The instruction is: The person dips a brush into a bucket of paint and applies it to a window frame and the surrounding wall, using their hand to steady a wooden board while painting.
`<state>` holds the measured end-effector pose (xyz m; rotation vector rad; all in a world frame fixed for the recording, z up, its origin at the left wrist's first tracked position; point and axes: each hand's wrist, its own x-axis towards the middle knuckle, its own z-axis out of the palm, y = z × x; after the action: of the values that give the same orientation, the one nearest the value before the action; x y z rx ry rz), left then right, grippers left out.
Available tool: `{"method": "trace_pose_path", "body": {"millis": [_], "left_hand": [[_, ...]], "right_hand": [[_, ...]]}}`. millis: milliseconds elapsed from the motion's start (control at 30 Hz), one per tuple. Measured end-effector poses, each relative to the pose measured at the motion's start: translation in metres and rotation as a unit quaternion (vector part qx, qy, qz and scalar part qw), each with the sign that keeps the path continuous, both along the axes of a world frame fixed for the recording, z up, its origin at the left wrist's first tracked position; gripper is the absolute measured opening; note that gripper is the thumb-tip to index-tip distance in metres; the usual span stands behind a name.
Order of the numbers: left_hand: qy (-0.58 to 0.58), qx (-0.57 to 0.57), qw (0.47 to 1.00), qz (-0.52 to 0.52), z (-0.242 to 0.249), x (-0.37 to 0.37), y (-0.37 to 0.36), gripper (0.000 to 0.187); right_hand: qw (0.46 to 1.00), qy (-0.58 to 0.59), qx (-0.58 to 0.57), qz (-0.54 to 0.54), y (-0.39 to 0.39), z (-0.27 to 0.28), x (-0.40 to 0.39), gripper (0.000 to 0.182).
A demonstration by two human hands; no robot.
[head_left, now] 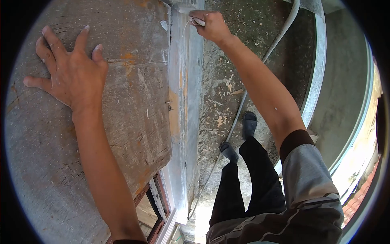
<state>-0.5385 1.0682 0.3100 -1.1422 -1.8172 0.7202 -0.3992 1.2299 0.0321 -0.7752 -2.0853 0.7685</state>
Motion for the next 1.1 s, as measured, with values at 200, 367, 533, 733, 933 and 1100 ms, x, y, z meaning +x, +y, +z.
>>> {"method": "trace_pose_path", "body": {"millis": [200,367,533,733,933,1100], "left_hand": [[-0.079,0.010,0.996,-0.029,0.005,0.003,-0.004,0.040],[-0.175,-0.011,0.983,-0.048,0.010,0.016,-0.024,0.041],[-0.209,-0.011,0.974,-0.086,0.004,0.023,-0.046,0.035],[-0.178,-0.060,0.982,-0.009,0.000,0.029,-0.049,0.043],[-0.227,-0.045,0.973,-0.023,0.002,0.027,-0.049,0.043],[-0.230,-0.058,0.971,-0.041,-0.003,0.025,-0.052,0.041]], "right_hand": [[0.980,0.002,-0.099,0.172,-0.194,0.038,0.074,0.033],[0.929,-0.026,-0.338,0.147,-0.149,0.068,0.079,0.019],[0.999,0.025,-0.047,-0.011,-0.008,0.048,0.009,0.023],[0.959,-0.210,0.129,0.141,-0.047,0.050,-0.012,0.030],[0.932,-0.158,0.083,0.316,-0.256,0.048,0.068,0.033],[0.961,-0.019,-0.080,0.266,-0.226,0.079,0.085,0.050]]}}
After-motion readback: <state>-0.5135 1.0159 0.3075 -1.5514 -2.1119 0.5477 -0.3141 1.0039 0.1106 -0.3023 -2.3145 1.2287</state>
